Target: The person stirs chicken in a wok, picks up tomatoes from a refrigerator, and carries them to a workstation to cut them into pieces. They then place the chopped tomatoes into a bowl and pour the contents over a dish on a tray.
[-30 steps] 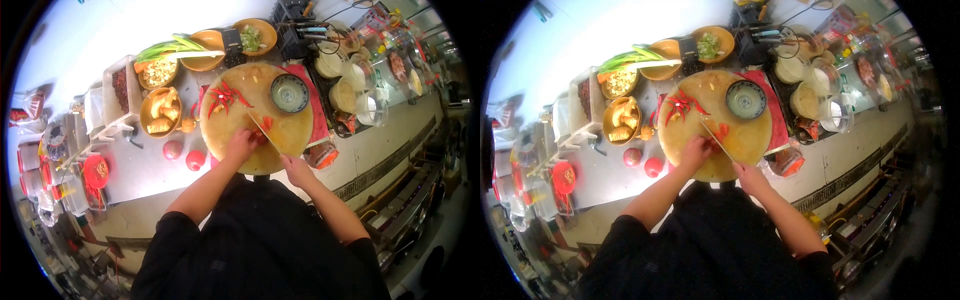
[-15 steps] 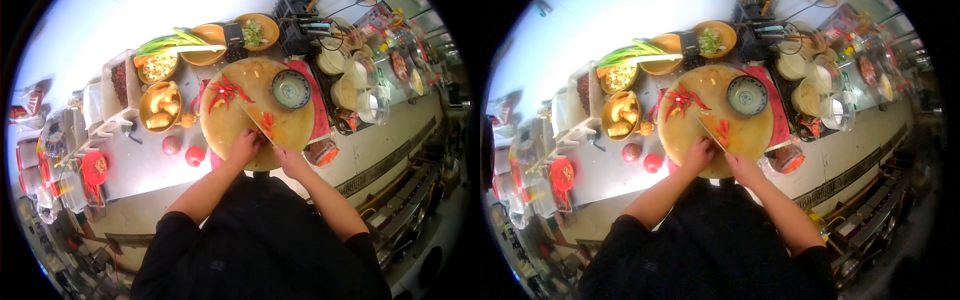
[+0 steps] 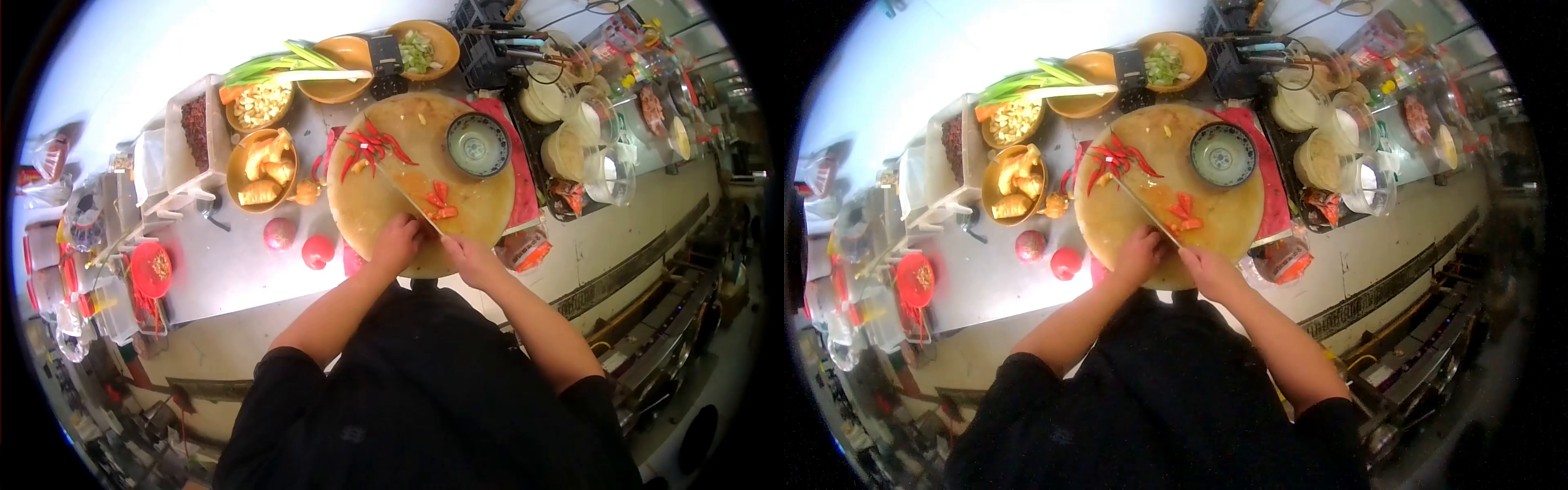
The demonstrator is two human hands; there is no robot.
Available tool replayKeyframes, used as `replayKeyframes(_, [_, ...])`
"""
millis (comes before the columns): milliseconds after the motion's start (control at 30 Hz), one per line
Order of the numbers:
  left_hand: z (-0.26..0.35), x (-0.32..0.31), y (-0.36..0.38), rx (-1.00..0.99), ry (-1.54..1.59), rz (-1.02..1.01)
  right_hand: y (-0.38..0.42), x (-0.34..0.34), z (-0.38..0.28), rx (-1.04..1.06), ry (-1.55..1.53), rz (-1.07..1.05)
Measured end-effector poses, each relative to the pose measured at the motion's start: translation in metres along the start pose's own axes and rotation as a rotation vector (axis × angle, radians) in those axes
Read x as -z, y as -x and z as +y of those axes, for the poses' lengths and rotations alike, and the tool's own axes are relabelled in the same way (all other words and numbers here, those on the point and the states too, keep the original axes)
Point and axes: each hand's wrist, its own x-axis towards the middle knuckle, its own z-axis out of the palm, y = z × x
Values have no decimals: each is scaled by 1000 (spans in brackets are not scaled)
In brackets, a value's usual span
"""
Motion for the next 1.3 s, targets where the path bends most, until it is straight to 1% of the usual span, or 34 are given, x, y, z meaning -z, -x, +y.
replayKeyframes(67, [0,-2,1,7,18,21,16,10,-3,26,-33,-26])
replayKeyframes(133, [-1,-5,5,22,40,41,42,8,3,-12,22,18])
replayKeyframes(200, [-4,-8,6,-77,0,92,36,2,10,-32,33,10])
replayKeyframes(300, [-6,-12,9,-34,-2,92,11,-14,8,-53,41,-7])
replayKeyframes(367, [-6,-8,11,-60,-21,79,-3,-14,1,-47,35,-20])
replayKeyframes(400, [-5,-7,12,-87,-32,65,-6,-11,-1,-9,-12,-3])
replayKeyframes(467, [-6,-7,13,-104,-22,70,2,-4,-6,26,-60,18])
replayKeyframes(533, [-7,-8,14,-113,-8,71,26,2,-6,61,-66,62])
replayKeyframes(567, [-8,-9,12,-116,19,77,32,1,-2,55,-69,65])
replayKeyframes(600, [-9,-11,11,-119,47,83,39,0,2,-22,-41,33])
replayKeyframes(633, [-11,-12,11,-122,52,75,42,-1,4,-101,-14,3])
replayKeyframes(667, [-14,-12,11,-128,35,57,39,-4,4,-109,-19,8])
replayKeyframes(733, [-18,-13,12,-135,14,32,23,-14,2,-51,45,28])
replayKeyframes(833, [-18,-6,9,-132,-12,-14,3,-14,-2,-22,-6,-1])
replayKeyframes(867, [-17,-4,6,-142,-19,-47,7,-12,-3,-28,-15,14])
replayKeyframes(933, [-13,-1,1,-155,-19,-91,27,-7,-4,34,-70,124])
replayKeyframes(967, [-13,-2,-4,-142,16,-145,39,-9,-2,23,-76,130])
replayKeyframes(1000, [-12,-3,-11,-132,51,-197,54,-14,2,-93,-131,191])
replayKeyframes(1033, [-8,0,-20,-141,55,-205,67,-18,5,-206,-185,252])
replayKeyframes(1067, [-4,4,-30,-132,-3,-218,78,-23,14,-211,-188,261])
replayKeyframes(1133, [5,13,-49,-131,-59,-240,92,-42,37,-349,-301,383])
replayKeyframes(1200, [9,18,-69,-354,-142,-38,95,-63,52,-331,-365,437])
replayKeyframes(1233, [6,16,-80,-363,-141,-48,95,-67,51,-306,-424,484])
replayKeyframes(1267, [0,17,-91,-443,-136,-93,92,-69,50,-312,-433,492])
replayKeyframes(1300, [-4,17,-96,-522,-130,-139,86,-65,40,-425,-429,431])
